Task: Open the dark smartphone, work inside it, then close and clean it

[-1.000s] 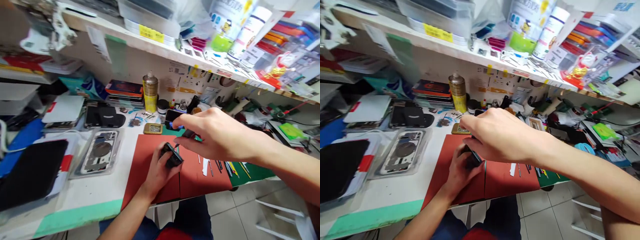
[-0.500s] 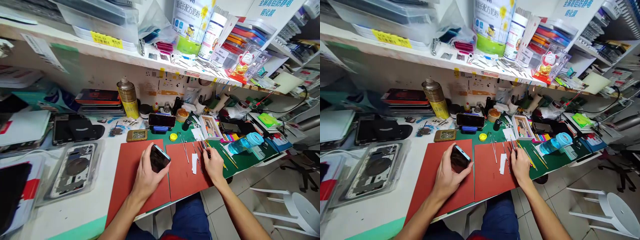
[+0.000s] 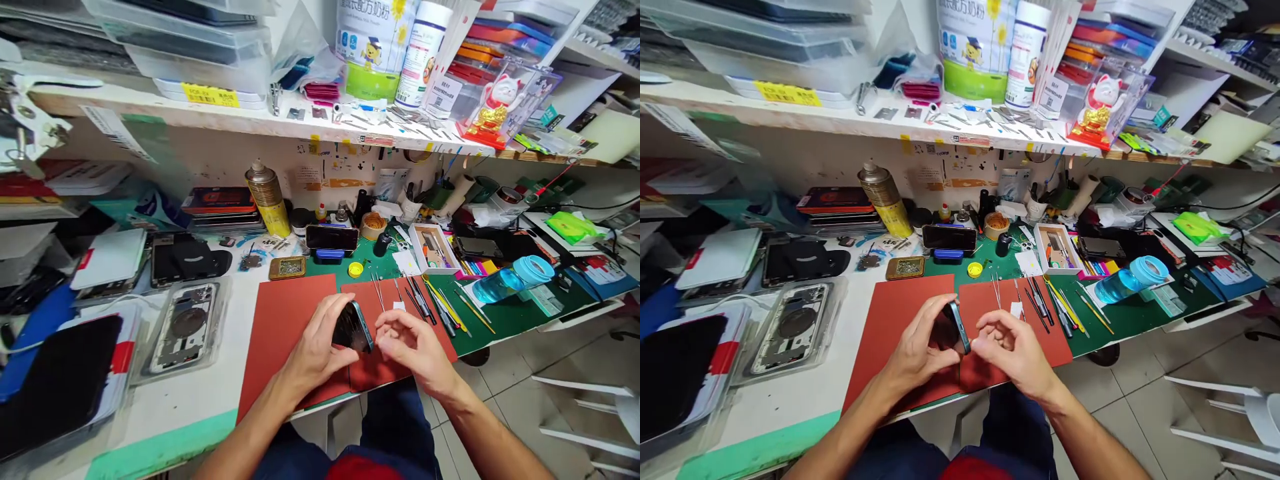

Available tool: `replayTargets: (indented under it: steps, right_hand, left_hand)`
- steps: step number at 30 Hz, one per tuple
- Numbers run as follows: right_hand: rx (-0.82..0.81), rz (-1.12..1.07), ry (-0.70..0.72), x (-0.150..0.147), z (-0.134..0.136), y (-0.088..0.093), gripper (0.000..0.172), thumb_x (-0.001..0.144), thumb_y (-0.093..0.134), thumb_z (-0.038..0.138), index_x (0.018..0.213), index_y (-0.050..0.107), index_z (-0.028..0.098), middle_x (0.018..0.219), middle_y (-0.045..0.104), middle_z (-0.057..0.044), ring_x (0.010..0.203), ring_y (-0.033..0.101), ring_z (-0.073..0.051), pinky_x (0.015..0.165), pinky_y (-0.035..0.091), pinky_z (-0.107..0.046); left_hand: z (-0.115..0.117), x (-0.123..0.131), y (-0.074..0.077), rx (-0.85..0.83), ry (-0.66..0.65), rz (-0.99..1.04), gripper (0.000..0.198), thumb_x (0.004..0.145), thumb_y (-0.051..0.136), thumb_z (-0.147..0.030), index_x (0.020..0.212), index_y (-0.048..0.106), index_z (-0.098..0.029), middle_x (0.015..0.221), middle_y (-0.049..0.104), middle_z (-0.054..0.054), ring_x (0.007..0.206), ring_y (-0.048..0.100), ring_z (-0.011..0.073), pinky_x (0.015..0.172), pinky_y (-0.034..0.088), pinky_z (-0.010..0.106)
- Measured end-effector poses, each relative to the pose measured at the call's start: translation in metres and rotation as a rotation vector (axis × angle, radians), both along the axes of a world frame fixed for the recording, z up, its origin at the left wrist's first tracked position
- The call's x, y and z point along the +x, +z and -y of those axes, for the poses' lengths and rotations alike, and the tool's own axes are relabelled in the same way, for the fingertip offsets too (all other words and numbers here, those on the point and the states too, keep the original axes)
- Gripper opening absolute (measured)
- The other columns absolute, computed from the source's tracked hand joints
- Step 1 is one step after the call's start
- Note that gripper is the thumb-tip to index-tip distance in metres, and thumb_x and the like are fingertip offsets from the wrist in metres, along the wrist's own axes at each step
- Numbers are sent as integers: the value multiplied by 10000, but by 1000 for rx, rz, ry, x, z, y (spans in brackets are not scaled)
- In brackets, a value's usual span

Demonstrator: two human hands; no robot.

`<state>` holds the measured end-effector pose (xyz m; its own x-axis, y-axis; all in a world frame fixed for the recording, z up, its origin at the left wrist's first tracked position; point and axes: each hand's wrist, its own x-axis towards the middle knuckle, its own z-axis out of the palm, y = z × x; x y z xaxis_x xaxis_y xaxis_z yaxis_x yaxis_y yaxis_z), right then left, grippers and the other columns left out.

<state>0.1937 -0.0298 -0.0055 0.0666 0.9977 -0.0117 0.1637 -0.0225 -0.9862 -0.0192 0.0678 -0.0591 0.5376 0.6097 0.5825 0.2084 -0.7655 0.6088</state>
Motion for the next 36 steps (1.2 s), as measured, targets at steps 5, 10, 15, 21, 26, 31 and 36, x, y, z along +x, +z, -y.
replayTargets:
  steps: [5,10,15,21,26,31,36]
  right_hand:
    - [-148,-438,-11,-22,-20,23,494,738,1005,523,794,639,196,611,546,78,497,440,-66,475,370,-198]
    - [-29,-452,-257,-16,-12,29,422,933,820,610,910,687,210,611,629,58,448,464,-67,457,365,-202]
    - [-99,-319,-120,-19,24,26,442,972,812,518,1294,761,220,1049,822,-73,836,748,-181,727,603,-291]
    - [-195,-475,-102,-16,41,1,389,858,926,492,1017,823,152,811,760,-23,734,684,-169,652,583,-273]
    - [-165,-693,-316,-7,82,-21,456,883,893,541,1134,753,187,952,809,-60,770,763,-190,662,614,-293]
    - [-131,-893,-416,-28,119,-28,548,804,989,419,1239,745,192,1119,828,-111,946,803,-259,862,657,-415]
    - [-93,-901,-494,-35,151,-28,449,895,918,470,1232,777,208,1041,838,-96,940,792,-266,938,651,-469]
  left_hand:
    - [13,2,-8,25,-116,50,890,841,833,-169,1627,420,-231,1456,668,192,1411,658,385,1151,597,558]
    - [24,-2,-7,-86,-166,73,900,842,885,-234,1618,429,-236,1404,697,176,1404,671,371,1160,592,533]
    - [24,0,2,-108,-172,38,894,864,874,-252,1631,416,-267,1408,689,157,1313,705,332,1104,614,487]
    - [17,5,41,43,-390,-367,946,904,767,-92,1726,346,-293,1571,642,164,1431,611,380,1222,486,624]
    - [7,-6,35,-326,-118,-106,1076,795,948,-576,1709,424,-357,1763,466,135,1655,360,461,1361,239,699]
    - [61,50,29,-1409,-316,614,979,977,488,-864,1740,360,-264,1598,635,215,1452,639,404,1236,478,621]
    - [112,117,46,-1779,-500,784,699,1133,363,-644,1762,249,-362,1301,802,154,1102,820,324,1006,636,576]
